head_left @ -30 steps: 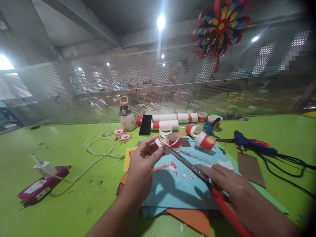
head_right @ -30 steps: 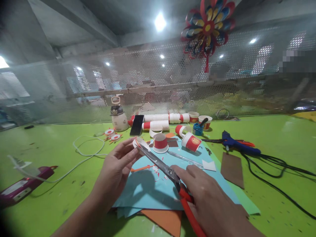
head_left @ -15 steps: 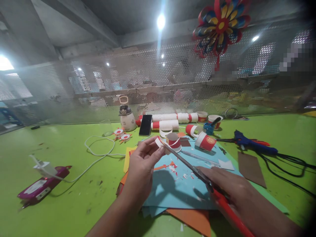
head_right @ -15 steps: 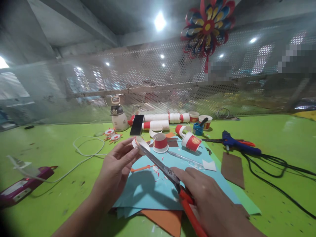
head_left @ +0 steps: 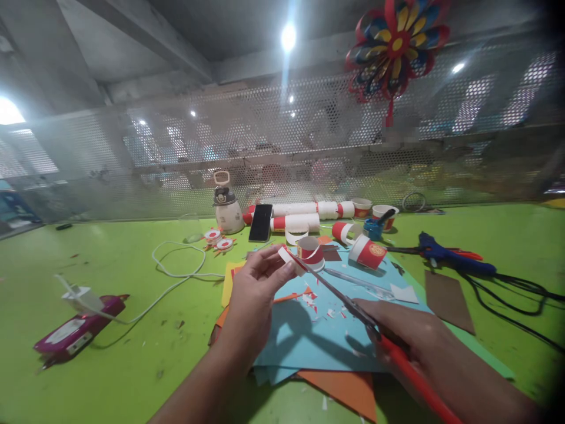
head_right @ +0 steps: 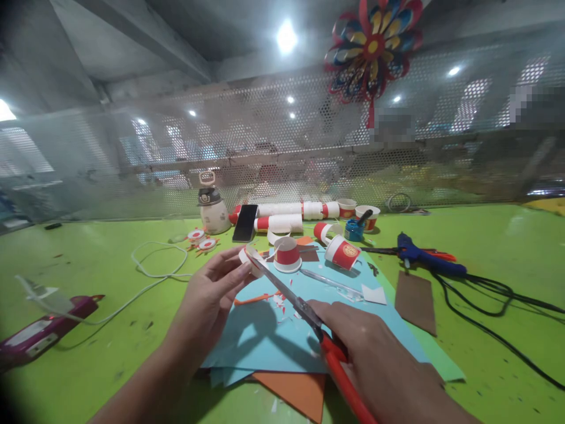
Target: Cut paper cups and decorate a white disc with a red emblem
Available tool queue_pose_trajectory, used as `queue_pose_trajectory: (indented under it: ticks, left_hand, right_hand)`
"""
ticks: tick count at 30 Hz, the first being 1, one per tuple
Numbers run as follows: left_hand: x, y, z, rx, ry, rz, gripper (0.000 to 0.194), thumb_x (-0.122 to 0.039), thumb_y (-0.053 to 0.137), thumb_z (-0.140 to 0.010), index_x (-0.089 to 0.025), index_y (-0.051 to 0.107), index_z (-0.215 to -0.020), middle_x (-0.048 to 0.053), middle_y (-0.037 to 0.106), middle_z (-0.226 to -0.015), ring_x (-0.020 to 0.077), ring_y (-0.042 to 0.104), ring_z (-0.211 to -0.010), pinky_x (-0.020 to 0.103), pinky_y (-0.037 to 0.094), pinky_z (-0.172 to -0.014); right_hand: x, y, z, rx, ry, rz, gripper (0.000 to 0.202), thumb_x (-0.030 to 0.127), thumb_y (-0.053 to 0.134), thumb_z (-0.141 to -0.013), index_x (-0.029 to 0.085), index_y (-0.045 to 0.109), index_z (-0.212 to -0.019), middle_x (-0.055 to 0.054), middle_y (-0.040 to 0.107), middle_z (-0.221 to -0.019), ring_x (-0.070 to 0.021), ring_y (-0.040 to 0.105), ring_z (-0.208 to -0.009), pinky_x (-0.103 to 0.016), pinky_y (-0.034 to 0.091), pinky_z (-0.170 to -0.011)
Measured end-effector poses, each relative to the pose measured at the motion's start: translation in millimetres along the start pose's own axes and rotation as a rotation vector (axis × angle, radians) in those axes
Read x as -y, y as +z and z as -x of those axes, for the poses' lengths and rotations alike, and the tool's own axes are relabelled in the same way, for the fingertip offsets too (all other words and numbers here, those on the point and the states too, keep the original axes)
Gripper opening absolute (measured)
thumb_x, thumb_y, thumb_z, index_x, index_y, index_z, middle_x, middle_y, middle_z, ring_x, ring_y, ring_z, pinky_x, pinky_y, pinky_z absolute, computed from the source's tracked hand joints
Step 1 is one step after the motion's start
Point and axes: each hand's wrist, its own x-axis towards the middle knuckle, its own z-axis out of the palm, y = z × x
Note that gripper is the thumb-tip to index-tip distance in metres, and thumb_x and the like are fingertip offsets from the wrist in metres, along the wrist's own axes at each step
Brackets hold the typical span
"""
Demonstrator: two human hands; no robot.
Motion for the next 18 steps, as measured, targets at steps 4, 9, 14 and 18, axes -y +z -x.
queue_pose_trajectory:
  ticks: [4,9,14,18]
  left_hand:
    - [-0.3,-0.9,-2.4,0.011,-0.038,0.002,0.034,-0.02,0.084,-0.063,-0.015,0.07,-0.094,0.007,0.074,-0.089,0.0187,0.069,-0.084,0.031,0.054,-0.08]
    - [0.2,-0.9,-3.1,-0.006,-0.063,0.037,0.036,-0.018,0.085,-0.063,-0.014,0.069,-0.094,0.009,0.074,-0.092,0.02,0.069,-0.085,0.032,0.054,-0.08]
    - [0.9,-0.3,-2.5,0.03,-0.102,0.101,0.03,-0.018,0.083,-0.066,-0.014,0.069,-0.092,0.01,0.074,-0.095,0.0205,0.069,-0.087,0.034,0.053,-0.084]
    - [0.3,-0.5,-1.5,0.042,-0.1,0.109,0.027,-0.018,0.082,-0.067,-0.014,0.07,-0.091,0.009,0.074,-0.093,0.0189,0.069,-0.085,0.032,0.054,-0.083]
  right_hand:
    - [-4.2,1.3,0.6,0.125,0.011,0.006,0.039,0.024,0.048,-0.089,0.029,0.063,-0.125,-0.009,0.072,-0.112,-0.0285,0.068,-0.1,-0.044,0.054,-0.089]
    - [-4.5,1.0,2.3,0.143,0.024,0.026,0.035,0.025,0.047,-0.091,0.029,0.063,-0.122,-0.008,0.072,-0.102,-0.0265,0.069,-0.093,-0.042,0.054,-0.087]
    - [-0.6,-1.4,3.2,0.133,0.009,0.058,0.035,0.026,0.046,-0.093,0.029,0.061,-0.124,-0.008,0.072,-0.1,-0.0257,0.069,-0.09,-0.038,0.057,-0.078]
    - [0.9,-1.1,2.6,0.122,-0.009,0.133,0.038,0.02,0.04,-0.093,0.027,0.061,-0.124,-0.009,0.072,-0.096,-0.0255,0.07,-0.088,-0.037,0.059,-0.072]
